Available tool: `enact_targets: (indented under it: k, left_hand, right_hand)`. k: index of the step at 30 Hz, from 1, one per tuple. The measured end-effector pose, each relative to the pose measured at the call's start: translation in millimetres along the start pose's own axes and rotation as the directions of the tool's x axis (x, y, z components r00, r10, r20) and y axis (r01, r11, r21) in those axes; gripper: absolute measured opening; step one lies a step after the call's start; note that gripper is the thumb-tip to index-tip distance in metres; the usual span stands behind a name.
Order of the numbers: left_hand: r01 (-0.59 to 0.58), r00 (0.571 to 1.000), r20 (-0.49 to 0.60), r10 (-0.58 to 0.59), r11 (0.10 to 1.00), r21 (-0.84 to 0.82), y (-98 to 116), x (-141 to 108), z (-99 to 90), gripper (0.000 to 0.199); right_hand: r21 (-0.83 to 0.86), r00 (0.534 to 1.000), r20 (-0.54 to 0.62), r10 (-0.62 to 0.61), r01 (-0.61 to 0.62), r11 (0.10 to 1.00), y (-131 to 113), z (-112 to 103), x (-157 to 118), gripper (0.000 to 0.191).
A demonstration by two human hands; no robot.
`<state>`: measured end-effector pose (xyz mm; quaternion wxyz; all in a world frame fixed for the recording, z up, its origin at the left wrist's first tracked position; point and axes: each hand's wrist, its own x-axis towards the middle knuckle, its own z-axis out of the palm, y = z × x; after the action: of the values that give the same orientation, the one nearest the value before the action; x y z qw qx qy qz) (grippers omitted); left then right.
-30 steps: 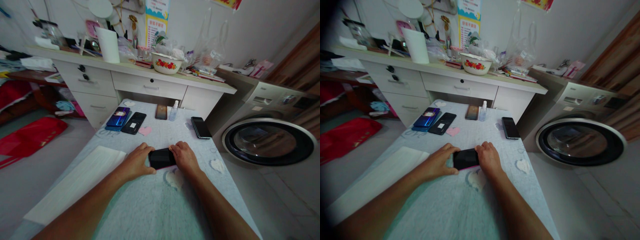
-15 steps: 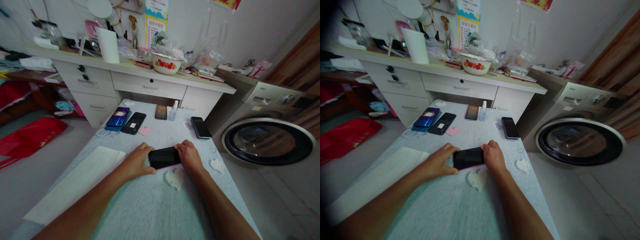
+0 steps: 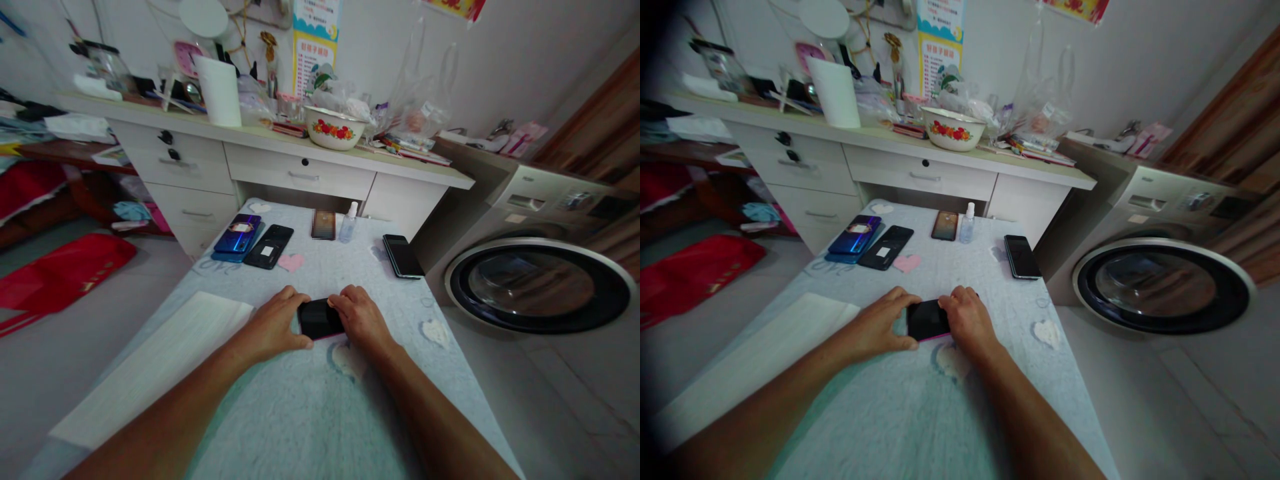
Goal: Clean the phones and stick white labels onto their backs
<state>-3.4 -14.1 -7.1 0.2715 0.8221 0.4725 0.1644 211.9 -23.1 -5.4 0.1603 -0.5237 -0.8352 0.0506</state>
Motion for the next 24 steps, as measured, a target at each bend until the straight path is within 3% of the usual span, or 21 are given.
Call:
enact_targets:
  k: [8,18,24]
  left_hand:
    - [-0.004,1.000,-0.002,0.004,1.000,-0.006,-1,0,0.5,0.063]
    - [0.002,1.000,0.012,-0.002,1.000,-0.007,2,-1,-2.2,0.065]
    - [0.011,1.000,0.010,-0.011,1.000,-0.006,2,-1,-1.9,0.063]
  right_hand:
    - [-0.025,1.000,-0.026,0.009,-0.010,1.000,9,2,-1,0.023]
    - [-0.095,0.974,-0.091,0.206,-0.214,0.972,33,-6,-4,0.024]
    - [-0.090,0.974,-0.088,0.207,-0.215,0.972,23,-4,0,0.025]
